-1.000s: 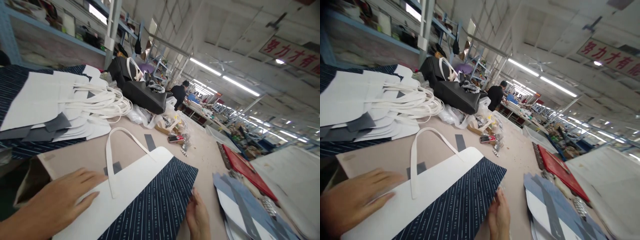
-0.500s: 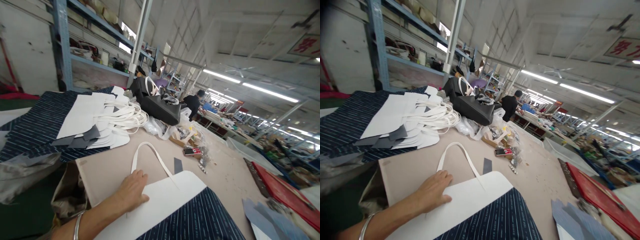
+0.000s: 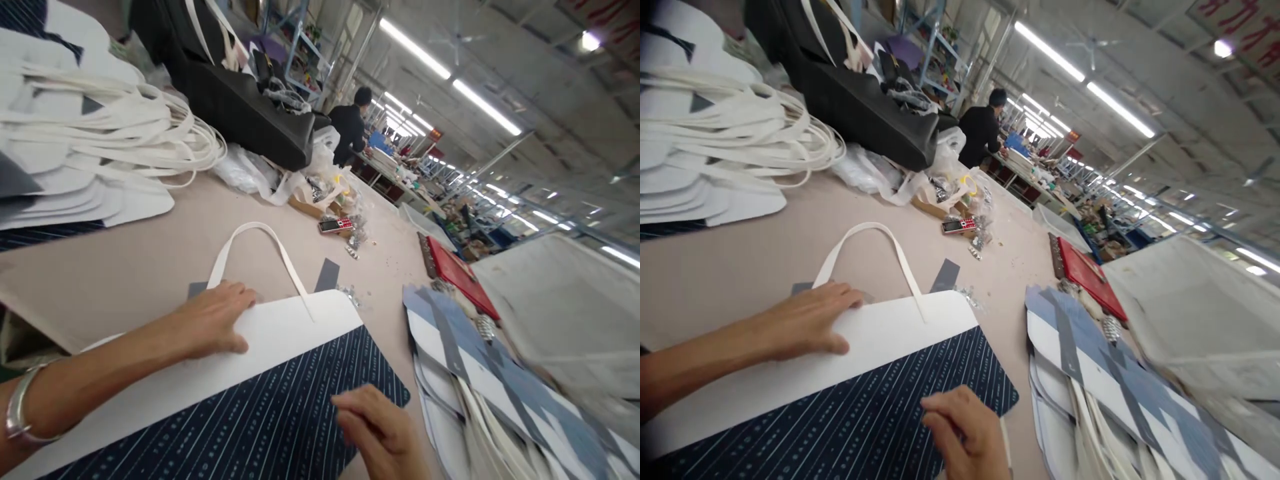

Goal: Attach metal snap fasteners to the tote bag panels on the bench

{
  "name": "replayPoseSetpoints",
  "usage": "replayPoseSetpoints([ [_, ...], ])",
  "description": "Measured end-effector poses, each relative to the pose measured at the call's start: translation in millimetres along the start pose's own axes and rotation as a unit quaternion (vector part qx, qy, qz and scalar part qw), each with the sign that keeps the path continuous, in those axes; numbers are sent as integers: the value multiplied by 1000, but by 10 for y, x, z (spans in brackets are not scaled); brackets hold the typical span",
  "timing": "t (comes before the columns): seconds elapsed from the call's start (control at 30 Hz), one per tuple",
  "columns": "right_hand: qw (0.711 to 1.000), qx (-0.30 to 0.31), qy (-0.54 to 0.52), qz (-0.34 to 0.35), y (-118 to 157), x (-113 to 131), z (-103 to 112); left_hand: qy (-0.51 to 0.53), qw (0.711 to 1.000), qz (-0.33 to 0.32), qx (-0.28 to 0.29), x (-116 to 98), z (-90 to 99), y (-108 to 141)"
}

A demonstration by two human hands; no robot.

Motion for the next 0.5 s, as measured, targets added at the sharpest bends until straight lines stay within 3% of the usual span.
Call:
replayPoseSetpoints([
  [0.03,999,-15,-31,10,-152,-21,-123,1,1000,2,2,0,2,-28],
  [0.13,986,-36,-154,-44,-509,-123,-549,6,1000,8,11,-7,21,-88],
  [0.23,967,-38,-232,-94,-635,-226,-825,9,1000,10,20,-23,47,-120],
  [0.5,968,-30,-212,-132,-526,-296,-799,70,994,5,84,22,119,-250],
])
Point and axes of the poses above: each hand's wrist, its own y-axis away from the middle knuckle, its own z-axis out of the back of the hand, x = y × z, the point moved 2 cm from there along -y, towards the middle knuckle, and after that the axes turned 13 degrees about -y, right-handed, at the moved point
